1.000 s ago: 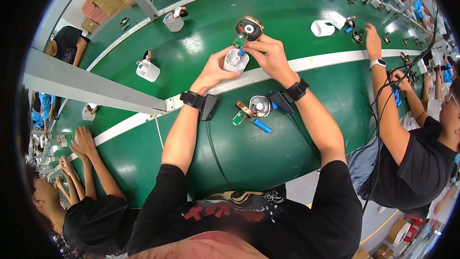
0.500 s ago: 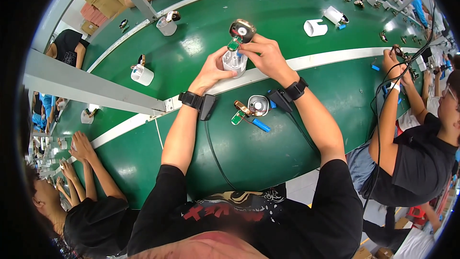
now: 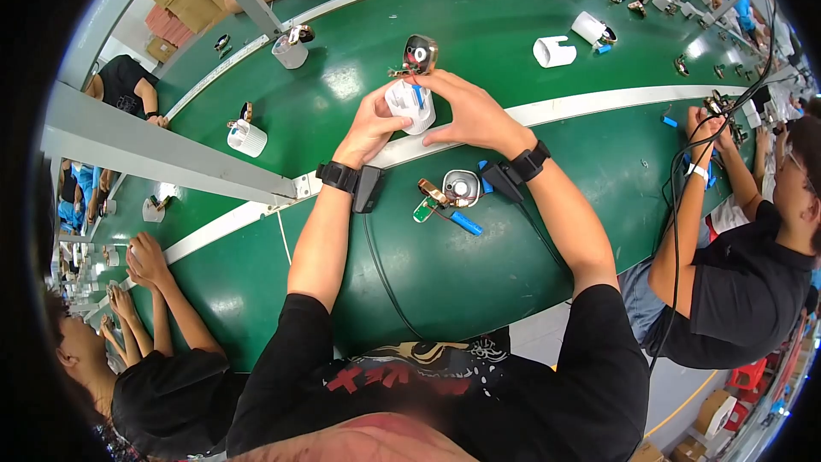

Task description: The person picks up a white housing and a battery, inserts the battery into the housing, and then fits a speaker component on top. They repeat this assembly process multiple times, placing each completed unit back onto the green conveyor belt.

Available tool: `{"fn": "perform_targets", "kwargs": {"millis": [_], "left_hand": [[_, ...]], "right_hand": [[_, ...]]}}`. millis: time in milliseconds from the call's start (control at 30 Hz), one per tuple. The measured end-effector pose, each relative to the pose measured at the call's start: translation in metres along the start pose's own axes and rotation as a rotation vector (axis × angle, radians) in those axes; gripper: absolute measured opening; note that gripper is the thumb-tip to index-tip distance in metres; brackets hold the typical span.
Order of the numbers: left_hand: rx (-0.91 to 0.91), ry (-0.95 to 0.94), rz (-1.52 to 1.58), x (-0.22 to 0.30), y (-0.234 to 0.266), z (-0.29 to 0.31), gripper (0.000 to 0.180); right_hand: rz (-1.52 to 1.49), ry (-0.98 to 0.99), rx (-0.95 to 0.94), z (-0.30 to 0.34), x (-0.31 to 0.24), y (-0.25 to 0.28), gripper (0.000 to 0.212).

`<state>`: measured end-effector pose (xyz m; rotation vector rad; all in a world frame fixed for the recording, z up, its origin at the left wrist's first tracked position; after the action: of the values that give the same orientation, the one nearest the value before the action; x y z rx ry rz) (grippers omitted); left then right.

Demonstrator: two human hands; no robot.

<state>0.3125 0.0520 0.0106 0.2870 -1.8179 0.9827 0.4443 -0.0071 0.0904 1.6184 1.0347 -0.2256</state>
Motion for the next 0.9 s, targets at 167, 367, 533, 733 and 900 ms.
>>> {"fn": "perform_targets", "kwargs": {"millis": [167, 367, 533, 733, 900], "left_hand": [[-0.026, 0.012, 0.022, 0.001, 0.001, 0.001, 0.064], [-0.024, 0.008, 0.054, 0.002, 0.0, 0.002, 0.063], [-0.036, 0.0, 0.048, 0.001, 0.0, 0.002, 0.061], [-0.024, 0.008, 0.062, 0.003, -0.001, 0.003, 0.059], [0.155, -0.09, -0.223, 0.014, 0.023, -0.001, 0.064]], "right_hand": [[0.171, 0.041, 0.079, 0.002, 0.002, -0.006, 0.084], [0.146, 0.122, 0.146, 0.001, 0.002, -0.004, 0.082], [0.146, 0.108, 0.124, 0.002, 0.005, -0.006, 0.081], [0.243, 0.084, 0.138, 0.001, 0.0, -0.007, 0.077], [0.209, -0.125, 0.065, -0.002, 0.019, 0.02, 0.064]]}}
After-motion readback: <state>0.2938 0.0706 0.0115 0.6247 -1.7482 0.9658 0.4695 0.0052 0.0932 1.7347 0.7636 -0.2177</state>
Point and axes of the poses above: each hand's wrist, its own z-axis away from the middle knuckle, its own y-axis out of the back of the hand, x = y × z, the point moved 6 cm from there along -z, towards the middle knuckle, and after that the axes turned 2 degrees about z, right-handed, at the moved point
